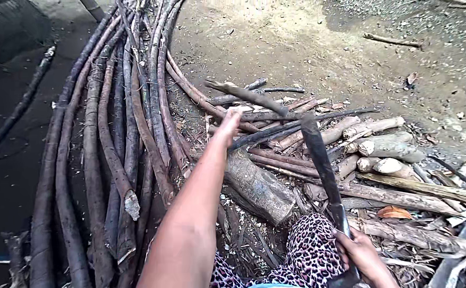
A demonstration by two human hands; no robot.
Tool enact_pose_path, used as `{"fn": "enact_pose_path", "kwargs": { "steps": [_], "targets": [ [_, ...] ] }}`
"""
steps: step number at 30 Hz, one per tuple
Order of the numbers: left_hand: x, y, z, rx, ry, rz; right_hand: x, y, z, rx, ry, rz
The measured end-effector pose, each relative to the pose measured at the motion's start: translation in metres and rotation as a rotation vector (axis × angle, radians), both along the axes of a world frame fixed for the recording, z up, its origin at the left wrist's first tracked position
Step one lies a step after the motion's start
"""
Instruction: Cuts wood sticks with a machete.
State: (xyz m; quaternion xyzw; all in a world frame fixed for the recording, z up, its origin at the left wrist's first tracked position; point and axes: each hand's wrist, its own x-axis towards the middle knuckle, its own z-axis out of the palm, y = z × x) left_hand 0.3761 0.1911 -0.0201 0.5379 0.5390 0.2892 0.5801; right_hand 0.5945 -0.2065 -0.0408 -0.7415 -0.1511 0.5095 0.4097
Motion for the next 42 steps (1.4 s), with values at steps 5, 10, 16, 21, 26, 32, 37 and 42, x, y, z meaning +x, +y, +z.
{"fn": "enact_pose_path", "kwargs": {
  "steps": [5,10,16,21,26,32,37,42],
  "targets": [
    [0.007,-0.017,-0.081,0.215,1.065,-0.404,0.016,-0.032,-0.004,-0.040,0.030,-0.141],
    [-0.009,-0.034,-0.072,0.075,1.086,-0.490,0.013,-0.035,-0.011,-0.072,0.057,-0.211],
    [-0.113,-0.067,-0.037,0.052,1.114,-0.470,-0.014,-0.002,-0.013,-0.021,0.026,-0.221],
    [-0.253,-0.115,-0.027,0.080,1.057,-0.311,-0.044,0.028,-0.010,0.043,-0.014,-0.057],
    [-0.363,-0.194,-0.036,0.053,0.974,-0.063,-0.078,0.063,0.000,0.113,-0.015,0.126],
    [-0.425,-0.288,-0.056,0.016,0.861,0.206,-0.113,0.096,0.007,0.213,-0.075,0.342],
    [-0.458,-0.350,-0.064,0.013,0.829,0.297,-0.135,0.109,0.000,0.221,-0.160,0.489],
    [-0.456,-0.366,-0.068,-0.048,0.855,0.302,-0.156,0.117,-0.023,0.155,-0.210,0.601]
  ]
}}
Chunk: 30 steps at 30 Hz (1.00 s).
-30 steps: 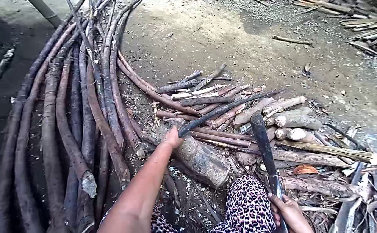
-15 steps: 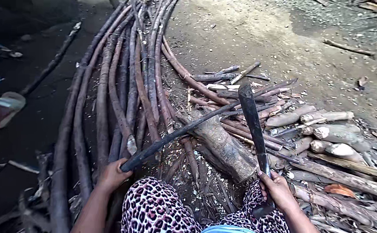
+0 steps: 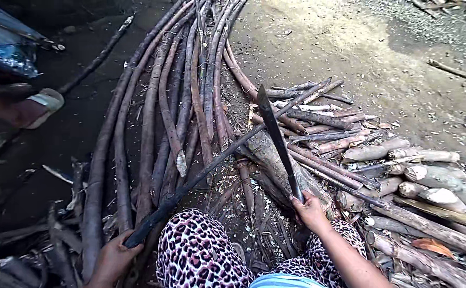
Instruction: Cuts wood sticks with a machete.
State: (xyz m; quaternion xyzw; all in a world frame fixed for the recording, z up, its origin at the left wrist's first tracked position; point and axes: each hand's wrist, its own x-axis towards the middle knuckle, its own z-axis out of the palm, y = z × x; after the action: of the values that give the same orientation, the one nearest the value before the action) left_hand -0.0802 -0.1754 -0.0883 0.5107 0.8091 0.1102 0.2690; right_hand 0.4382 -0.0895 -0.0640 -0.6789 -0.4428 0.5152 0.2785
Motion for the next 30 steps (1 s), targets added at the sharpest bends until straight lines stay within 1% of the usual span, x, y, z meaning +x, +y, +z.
{"fn": "enact_pose_path", "kwargs": {
  "steps": [4,8,11,15,17,20,23,27,30],
  "targets": [
    [-0.003,-0.016,0.000,-0.044,0.008,-0.013,-0.007,0.001,-0.019,0.006,-0.026,0.000],
    [-0.009,-0.036,0.005,-0.042,0.034,-0.019,-0.009,0.003,-0.020,0.014,-0.016,-0.059],
    [-0.004,-0.047,0.015,-0.059,0.065,-0.036,-0.011,0.009,-0.025,0.073,-0.042,-0.102],
    [0.002,-0.060,0.023,-0.093,0.144,-0.032,-0.018,0.017,-0.043,0.035,-0.133,-0.045],
    [0.003,-0.065,0.027,-0.161,0.158,-0.035,-0.023,0.019,-0.058,-0.056,-0.212,0.038],
    [-0.001,-0.067,0.023,-0.350,0.094,-0.047,-0.028,0.018,-0.073,-0.146,-0.331,0.124],
    [0.003,-0.059,0.023,-0.437,0.098,-0.069,-0.031,0.014,-0.076,-0.125,-0.297,0.119],
    [-0.002,-0.068,0.035,-0.448,0.051,-0.117,-0.031,0.002,-0.078,-0.138,-0.283,0.128],
    [-0.007,-0.079,0.028,-0.554,0.174,-0.139,-0.028,-0.013,-0.083,-0.167,-0.301,0.168]
  ]
}}
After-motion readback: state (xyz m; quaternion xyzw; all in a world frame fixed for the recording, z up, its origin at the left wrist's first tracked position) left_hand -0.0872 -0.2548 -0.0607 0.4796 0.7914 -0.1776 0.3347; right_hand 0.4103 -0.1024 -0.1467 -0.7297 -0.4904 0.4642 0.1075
